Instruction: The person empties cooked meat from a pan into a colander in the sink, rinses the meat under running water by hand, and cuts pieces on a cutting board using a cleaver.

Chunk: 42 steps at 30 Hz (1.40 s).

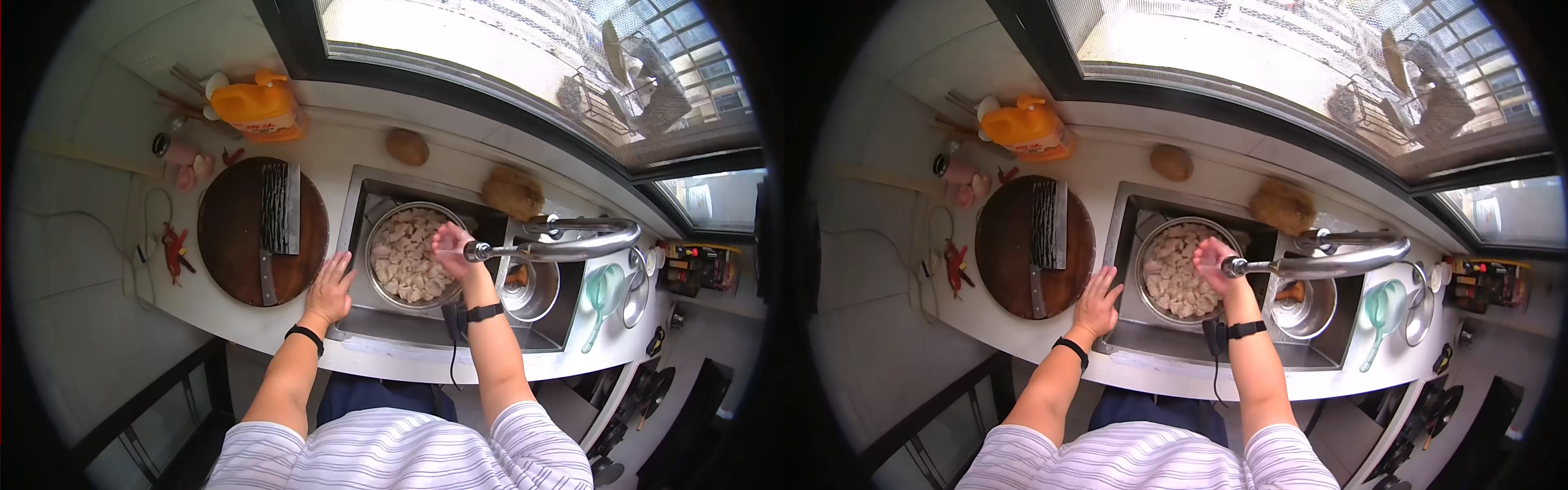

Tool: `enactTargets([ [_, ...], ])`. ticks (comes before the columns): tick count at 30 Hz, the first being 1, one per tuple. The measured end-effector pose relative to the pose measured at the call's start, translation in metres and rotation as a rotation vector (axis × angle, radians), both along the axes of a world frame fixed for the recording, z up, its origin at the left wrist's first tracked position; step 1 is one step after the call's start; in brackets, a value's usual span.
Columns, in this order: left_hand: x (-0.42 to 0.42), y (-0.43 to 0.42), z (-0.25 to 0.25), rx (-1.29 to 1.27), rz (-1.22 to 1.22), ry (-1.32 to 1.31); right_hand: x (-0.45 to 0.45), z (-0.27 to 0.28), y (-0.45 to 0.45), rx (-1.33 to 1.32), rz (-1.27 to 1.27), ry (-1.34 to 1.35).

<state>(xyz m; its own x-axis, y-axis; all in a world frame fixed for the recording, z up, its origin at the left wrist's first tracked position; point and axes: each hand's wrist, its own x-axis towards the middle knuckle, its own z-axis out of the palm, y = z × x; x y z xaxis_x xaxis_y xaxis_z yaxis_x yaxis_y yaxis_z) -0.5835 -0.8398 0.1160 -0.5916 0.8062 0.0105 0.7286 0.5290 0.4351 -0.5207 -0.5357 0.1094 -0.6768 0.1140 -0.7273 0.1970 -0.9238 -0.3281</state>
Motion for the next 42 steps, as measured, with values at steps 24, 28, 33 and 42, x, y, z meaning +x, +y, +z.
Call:
enactTargets([
  [24, -0.006, 0.0, -0.001, -0.007, -0.008, -0.044, -0.002, -0.088, -0.033, 1.665, 0.964, -0.459],
  [28, -0.006, -0.001, -0.007, 0.007, -0.005, -0.052, -0.027, -0.155, 0.01, 1.647, 0.818, -0.315],
  [33, -0.007, -0.002, -0.009, 0.008, -0.014, -0.048, -0.043, -0.107, -0.052, 1.888, 1.054, -0.16],
  [42, -0.006, -0.003, -0.006, 0.026, -0.005, -0.064, 0.059, -0.082, -0.029, 1.815, 1.181, 0.092],
])
